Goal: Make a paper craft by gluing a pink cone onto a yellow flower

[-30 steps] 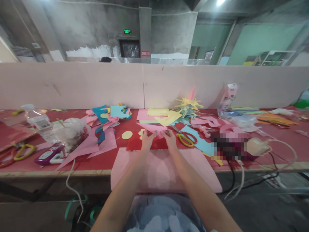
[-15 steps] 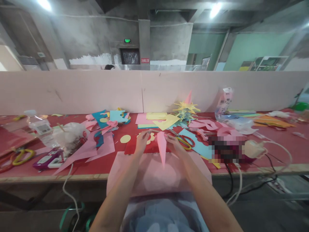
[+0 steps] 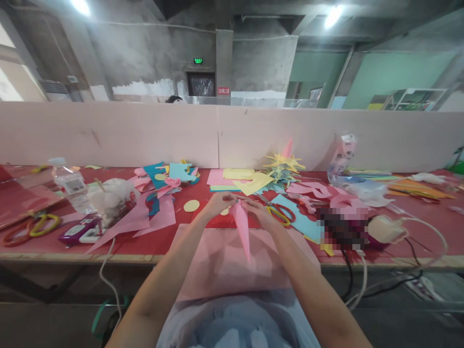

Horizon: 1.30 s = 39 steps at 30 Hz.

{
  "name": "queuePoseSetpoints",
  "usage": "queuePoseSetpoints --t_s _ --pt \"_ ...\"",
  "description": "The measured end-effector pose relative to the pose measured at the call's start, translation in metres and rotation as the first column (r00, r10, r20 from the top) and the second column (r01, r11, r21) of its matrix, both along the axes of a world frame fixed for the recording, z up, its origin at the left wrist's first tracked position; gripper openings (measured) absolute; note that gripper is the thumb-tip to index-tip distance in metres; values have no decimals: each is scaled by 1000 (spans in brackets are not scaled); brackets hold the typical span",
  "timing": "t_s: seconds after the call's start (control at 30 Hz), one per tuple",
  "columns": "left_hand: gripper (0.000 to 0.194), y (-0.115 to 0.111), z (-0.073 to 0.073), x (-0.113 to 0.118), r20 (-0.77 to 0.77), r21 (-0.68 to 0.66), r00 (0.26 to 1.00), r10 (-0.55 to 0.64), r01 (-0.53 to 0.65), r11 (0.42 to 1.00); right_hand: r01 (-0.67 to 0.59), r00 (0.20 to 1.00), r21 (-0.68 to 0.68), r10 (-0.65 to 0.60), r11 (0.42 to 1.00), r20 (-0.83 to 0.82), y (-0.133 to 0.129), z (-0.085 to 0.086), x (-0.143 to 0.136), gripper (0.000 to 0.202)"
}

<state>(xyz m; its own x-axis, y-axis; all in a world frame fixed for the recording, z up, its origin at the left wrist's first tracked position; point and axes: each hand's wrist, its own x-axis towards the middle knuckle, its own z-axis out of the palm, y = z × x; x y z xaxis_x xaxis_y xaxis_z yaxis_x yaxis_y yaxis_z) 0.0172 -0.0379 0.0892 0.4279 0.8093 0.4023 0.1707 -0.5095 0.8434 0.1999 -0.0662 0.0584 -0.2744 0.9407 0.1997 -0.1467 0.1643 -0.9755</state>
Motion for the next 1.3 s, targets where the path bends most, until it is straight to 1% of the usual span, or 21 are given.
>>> queuePoseSetpoints --t_s 0.1,0.17,0.3,0.47,0.53,0.6,0.67,0.8,0.93,1.0,1.07,1.2,1.3 --pt "19 0 -1 2 1 5 1000 24 -24 1000 58 996 43 -61 997 71 0 5 -4 19" --pt "19 0 -1 4 1 1 999 36 -36 999 72 992 48 -77 996 99 1 8 -6 19" --pt "20 1 0 5 -5 -9 999 42 -42 999 53 994 24 -55 998 91 1 12 -8 18" --pt "27 0 4 1 -23 -24 1000 1 -2 1000 24 998 -6 -24 1000 58 0 14 -7 19" --pt "26 -3 5 -1 -30 -5 999 -14 14 1000 17 999 -20 -16 1000 44 0 14 -6 20" --pt "22 -7 6 -2 -35 53 999 -9 11 999 14 999 -33 -13 999 30 0 14 -6 21" --pt "19 -10 6 -2 -37 142 999 5 1 990 13 1000 -45 -12 999 11 0 14 -5 20" --pt "17 -15 4 0 -19 298 999 28 -21 954 4 999 -60 -6 998 -40 2 12 -5 17" --pt "19 -16 1 1 -23 341 999 -24 30 940 -29 997 -65 24 997 -67 3 9 -3 18" --pt "20 -15 0 -1 -38 359 999 -29 41 932 -42 997 -67 37 997 -67 3 8 -1 20" --pt "20 -15 0 -2 -65 411 998 -10 36 911 -48 997 -66 44 997 -64 3 7 1 20" --pt "20 -13 4 -4 -117 538 993 14 51 842 -63 998 -72 61 995 -32 7 7 3 26" --pt "20 -11 5 -6 -152 579 988 18 74 812 -63 998 -71 64 995 14 9 7 2 35"
